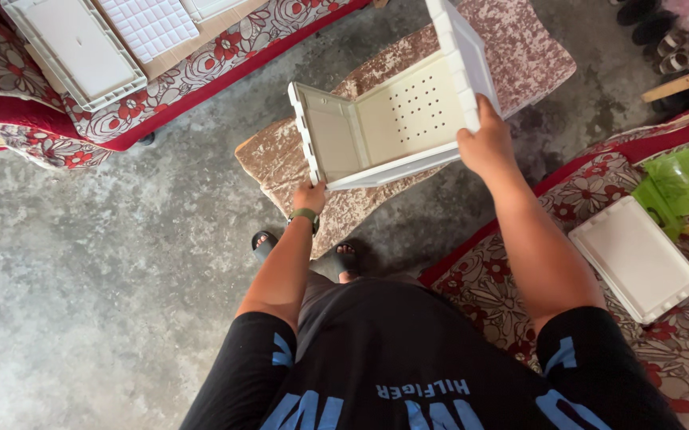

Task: The person assembles a white plastic container by inserting a perforated insert into the base and then closing the lid. The person repeatedly opens and closes the container to check the fit.

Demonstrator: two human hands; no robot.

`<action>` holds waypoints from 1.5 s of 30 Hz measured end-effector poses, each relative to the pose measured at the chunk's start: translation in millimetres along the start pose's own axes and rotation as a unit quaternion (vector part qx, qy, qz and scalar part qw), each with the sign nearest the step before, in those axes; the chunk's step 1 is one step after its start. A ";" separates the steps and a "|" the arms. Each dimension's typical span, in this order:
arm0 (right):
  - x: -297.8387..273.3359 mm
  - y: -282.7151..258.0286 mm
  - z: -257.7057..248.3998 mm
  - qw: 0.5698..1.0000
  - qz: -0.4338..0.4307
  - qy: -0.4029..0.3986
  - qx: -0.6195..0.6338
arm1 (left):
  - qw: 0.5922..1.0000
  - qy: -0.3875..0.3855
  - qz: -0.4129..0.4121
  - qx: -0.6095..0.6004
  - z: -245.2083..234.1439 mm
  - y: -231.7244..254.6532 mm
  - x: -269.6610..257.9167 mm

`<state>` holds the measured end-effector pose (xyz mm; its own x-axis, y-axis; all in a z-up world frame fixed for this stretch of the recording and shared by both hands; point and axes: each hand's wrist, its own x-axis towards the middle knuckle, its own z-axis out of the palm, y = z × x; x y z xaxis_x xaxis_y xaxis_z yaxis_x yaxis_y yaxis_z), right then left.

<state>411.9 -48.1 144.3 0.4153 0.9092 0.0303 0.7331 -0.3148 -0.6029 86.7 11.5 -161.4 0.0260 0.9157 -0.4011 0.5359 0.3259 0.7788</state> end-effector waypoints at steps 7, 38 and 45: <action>6.3 36.5 -7.5 0.996 0.004 0.042 0.084 | 0.991 0.128 -0.005 -0.041 -56.1 82.2 -17.2; -62.3 152.3 223.6 0.671 0.407 -0.142 0.603 | 0.876 0.200 0.410 0.160 -143.6 254.0 -123.5; -55.9 172.1 188.9 0.774 0.455 -0.121 0.423 | 0.900 0.086 0.399 0.154 -91.2 237.5 -151.9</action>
<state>413.0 -101.6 -111.7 0.3640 0.4727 -0.8025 -0.4605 -0.6576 -0.5963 133.1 -28.7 128.5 0.3901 0.8605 0.3276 0.6134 -0.5082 0.6045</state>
